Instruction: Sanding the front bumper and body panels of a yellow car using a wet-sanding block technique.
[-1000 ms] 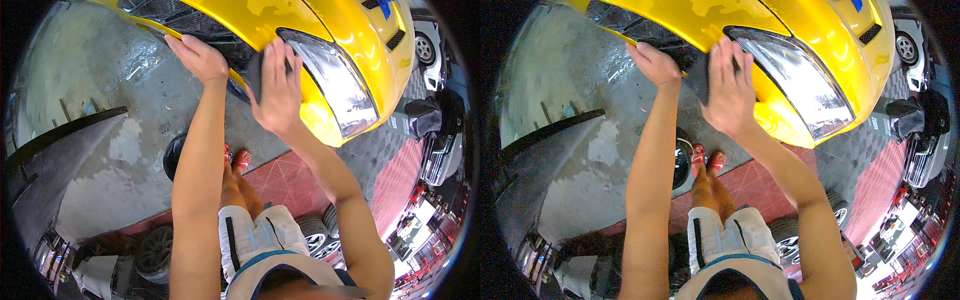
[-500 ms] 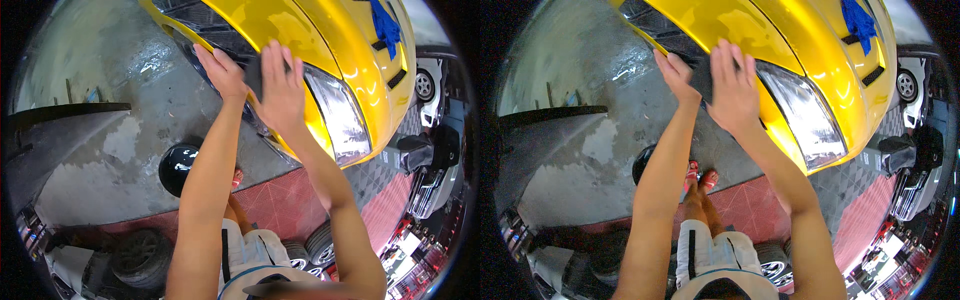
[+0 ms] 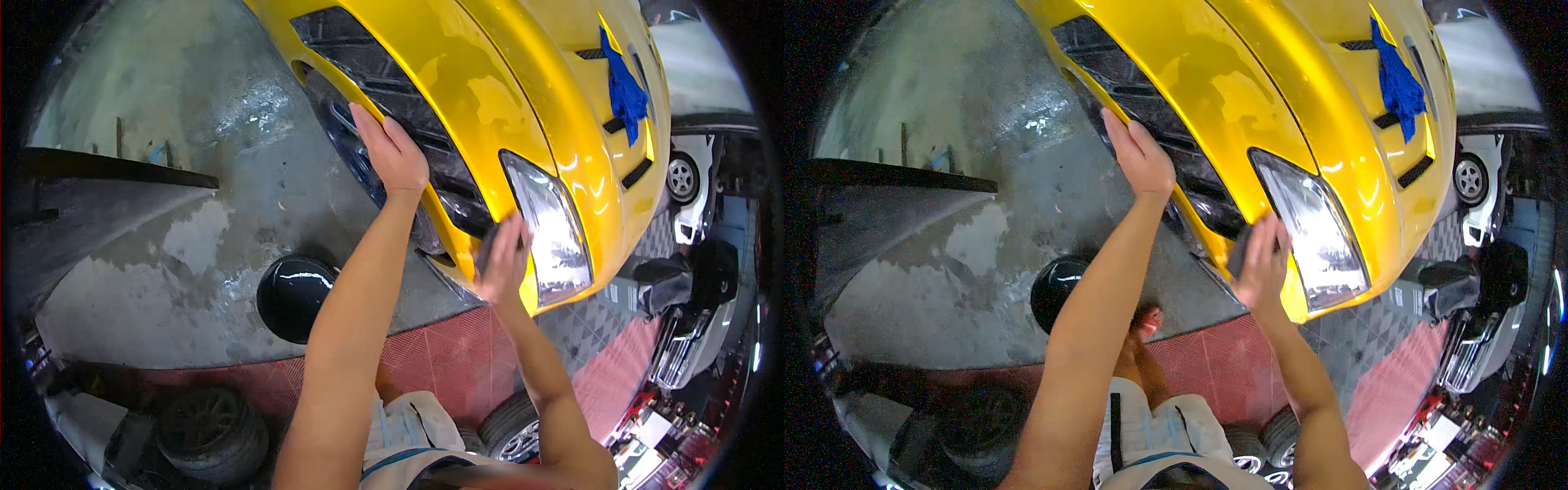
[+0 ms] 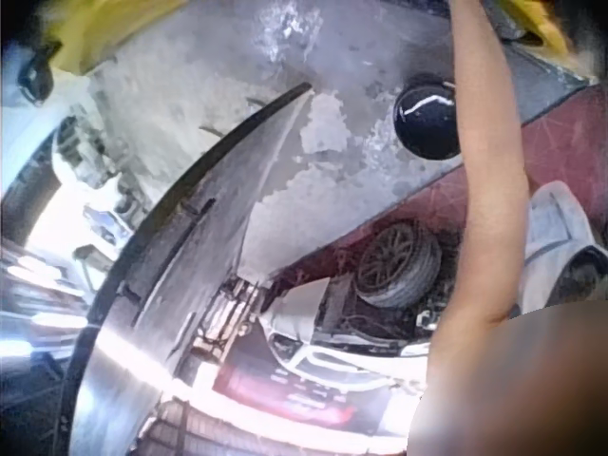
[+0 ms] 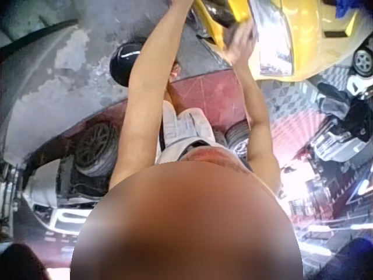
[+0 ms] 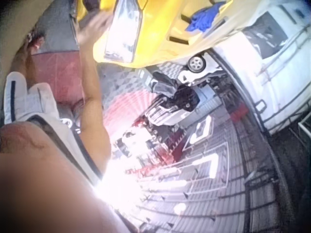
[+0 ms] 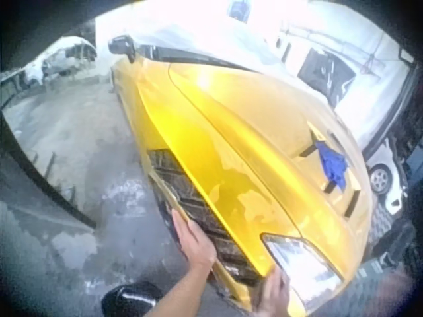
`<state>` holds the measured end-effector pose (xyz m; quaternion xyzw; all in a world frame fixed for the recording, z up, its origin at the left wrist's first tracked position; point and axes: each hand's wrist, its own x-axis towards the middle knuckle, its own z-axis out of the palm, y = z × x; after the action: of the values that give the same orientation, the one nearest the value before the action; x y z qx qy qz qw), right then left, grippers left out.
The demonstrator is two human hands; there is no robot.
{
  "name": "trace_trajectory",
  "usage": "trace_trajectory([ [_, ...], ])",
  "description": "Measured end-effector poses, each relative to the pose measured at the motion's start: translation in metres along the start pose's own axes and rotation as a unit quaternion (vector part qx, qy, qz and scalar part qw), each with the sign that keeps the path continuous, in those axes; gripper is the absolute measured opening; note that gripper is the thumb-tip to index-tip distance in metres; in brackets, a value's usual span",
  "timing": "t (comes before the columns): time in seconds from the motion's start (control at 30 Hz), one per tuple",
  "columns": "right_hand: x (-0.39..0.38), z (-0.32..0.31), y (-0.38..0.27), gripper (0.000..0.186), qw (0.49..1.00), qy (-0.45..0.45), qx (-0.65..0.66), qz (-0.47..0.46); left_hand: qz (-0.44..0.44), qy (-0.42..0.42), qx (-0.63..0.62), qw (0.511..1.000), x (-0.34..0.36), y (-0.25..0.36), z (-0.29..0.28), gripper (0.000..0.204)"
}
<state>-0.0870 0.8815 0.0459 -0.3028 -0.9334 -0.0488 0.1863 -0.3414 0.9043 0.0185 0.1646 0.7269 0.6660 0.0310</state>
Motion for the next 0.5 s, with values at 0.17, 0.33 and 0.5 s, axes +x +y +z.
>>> trace_trajectory([
  [0.17, 0.073, -0.012, -0.030, 0.097, 0.997, -0.079, 0.017, 0.001, -0.004, -0.002, 0.027, 1.000, 0.003, -0.002, -0.007, 0.058],
  [0.33, -0.042, 0.004, 0.027, 0.106, 0.996, -0.083, 0.037, 0.012, 0.003, 0.000, 0.016, 1.000, 0.001, -0.008, 0.000, 0.058],
  [0.5, -0.068, 0.002, 0.034, 0.107, 0.998, -0.060, 0.015, 0.019, 0.010, 0.001, 0.004, 1.000, 0.001, 0.006, 0.002, 0.059],
])
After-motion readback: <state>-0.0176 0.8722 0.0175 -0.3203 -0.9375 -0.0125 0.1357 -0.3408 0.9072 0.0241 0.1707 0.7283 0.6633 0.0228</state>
